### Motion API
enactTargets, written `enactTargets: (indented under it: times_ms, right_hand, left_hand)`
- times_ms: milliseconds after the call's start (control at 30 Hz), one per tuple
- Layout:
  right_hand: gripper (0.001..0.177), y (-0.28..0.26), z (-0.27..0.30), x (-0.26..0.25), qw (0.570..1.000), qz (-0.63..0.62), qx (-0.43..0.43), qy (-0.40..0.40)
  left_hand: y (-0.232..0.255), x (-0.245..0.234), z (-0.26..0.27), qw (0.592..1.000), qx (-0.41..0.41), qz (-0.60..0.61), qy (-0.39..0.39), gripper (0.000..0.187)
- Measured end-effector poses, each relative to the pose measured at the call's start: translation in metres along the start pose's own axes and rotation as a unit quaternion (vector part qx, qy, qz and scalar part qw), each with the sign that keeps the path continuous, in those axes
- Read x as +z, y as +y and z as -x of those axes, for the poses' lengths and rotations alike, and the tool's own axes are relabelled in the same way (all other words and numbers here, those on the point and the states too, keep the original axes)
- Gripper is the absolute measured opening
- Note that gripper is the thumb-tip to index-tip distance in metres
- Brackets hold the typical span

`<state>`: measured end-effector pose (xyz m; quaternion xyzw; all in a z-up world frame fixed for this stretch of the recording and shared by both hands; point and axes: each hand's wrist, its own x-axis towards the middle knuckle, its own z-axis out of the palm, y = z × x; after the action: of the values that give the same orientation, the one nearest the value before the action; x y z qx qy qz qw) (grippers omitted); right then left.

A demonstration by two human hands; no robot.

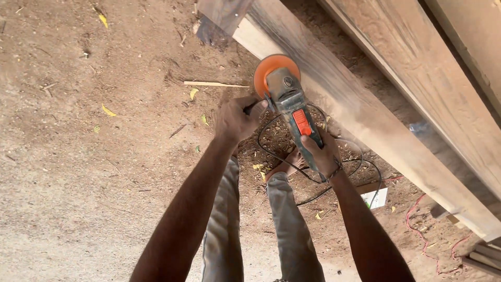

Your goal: Sanding a wooden frame using an angle grinder equipped with a sanding disc.

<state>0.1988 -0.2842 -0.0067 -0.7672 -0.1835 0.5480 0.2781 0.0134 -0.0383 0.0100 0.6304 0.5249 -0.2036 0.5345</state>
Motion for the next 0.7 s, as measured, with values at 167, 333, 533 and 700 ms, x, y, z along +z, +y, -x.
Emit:
enactTargets:
  times_ms: [167, 333, 533, 700]
  right_hand:
    - [0.072, 0.006, 0.029, -0.021, 0.999, 0.026, 0.036, 0.013]
    - [0.073, 0.018, 0.055, -0.038, 0.999, 0.021, 0.021, 0.025]
    - [0.065, 0.071, 0.094, -0.051, 0.996, -0.039, 0.046, 0.061]
    - [0.05, 0.117, 0.127, -0.058, 0.99, -0.096, 0.047, 0.096]
  left_hand:
    - [0.029, 0.016, 0.02, 0.998, 0.031, 0.048, 0.009, 0.031]
    - [0.023, 0.062, 0.025, 0.991, 0.12, 0.037, 0.039, 0.03]
    - [0.048, 0.098, 0.036, 0.997, 0.069, -0.032, -0.002, 0.033]
    - [0.074, 0.126, 0.035, 0.989, 0.054, -0.073, -0.119, 0.035]
